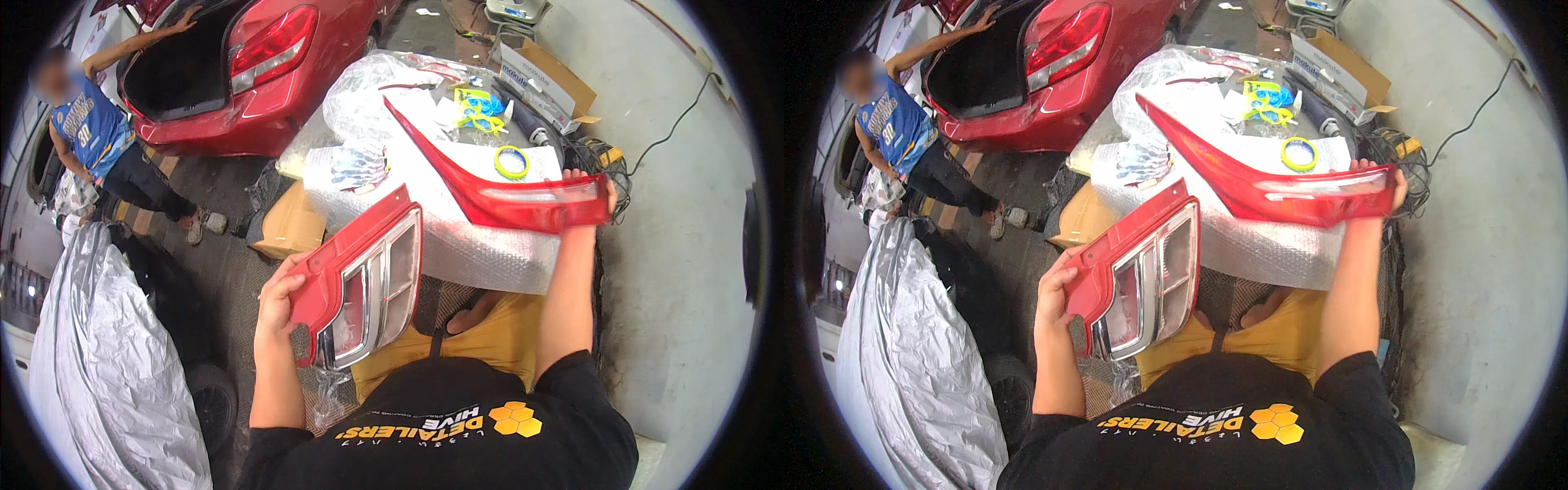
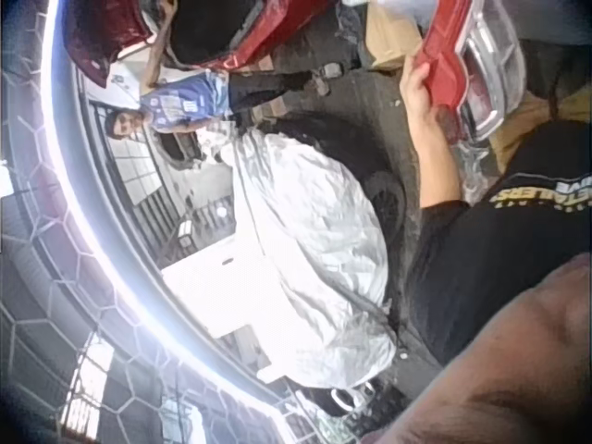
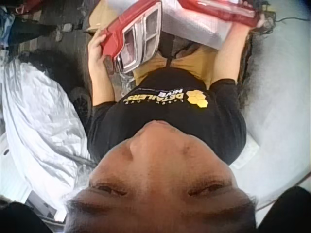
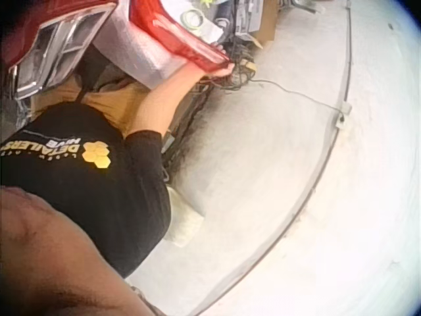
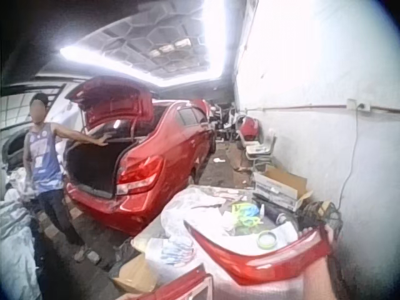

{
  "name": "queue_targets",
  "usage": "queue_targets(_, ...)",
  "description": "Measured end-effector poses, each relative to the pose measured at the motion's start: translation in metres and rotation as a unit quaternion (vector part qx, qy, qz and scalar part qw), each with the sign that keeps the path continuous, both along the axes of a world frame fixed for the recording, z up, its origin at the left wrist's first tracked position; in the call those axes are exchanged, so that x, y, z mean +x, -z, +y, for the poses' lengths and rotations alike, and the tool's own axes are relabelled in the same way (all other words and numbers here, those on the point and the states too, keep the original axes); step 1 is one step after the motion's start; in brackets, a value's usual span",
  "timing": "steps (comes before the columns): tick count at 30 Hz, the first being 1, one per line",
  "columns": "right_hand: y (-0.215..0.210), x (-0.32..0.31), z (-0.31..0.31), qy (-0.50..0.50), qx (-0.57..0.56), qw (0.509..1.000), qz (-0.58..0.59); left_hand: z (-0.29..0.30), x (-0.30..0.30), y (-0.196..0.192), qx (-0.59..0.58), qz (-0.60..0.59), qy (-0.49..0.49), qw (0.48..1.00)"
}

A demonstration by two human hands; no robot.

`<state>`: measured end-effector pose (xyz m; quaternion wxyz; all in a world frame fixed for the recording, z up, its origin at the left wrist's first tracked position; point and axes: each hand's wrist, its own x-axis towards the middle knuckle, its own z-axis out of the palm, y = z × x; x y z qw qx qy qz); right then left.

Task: The person holds and compares two red car taillight assemblies, then places one on a covered car. They pick up a black cable, attach a metal connector to it, and wrap the connection with electrical tape. Finally, they pick up the taillight again and hold the prepared cable near it.

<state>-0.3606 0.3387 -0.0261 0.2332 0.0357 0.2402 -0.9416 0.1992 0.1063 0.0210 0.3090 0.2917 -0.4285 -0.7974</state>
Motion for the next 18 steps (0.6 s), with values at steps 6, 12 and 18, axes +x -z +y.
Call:
queue_targets(6,-0.016,0.052,-0.121,0.240,0.030,0.970,-0.023,0.013,0.009,-0.009,-0.020,-0.018,-0.040,0.999)
queue_targets(12,0.025,0.060,-0.181,0.285,0.043,0.955,0.074,0.024,0.015,-0.014,-0.008,0.004,-0.045,0.999)
queue_targets(18,0.050,0.118,-0.185,0.348,0.079,0.868,0.344,0.037,0.027,-0.016,-0.001,0.018,-0.066,0.998)
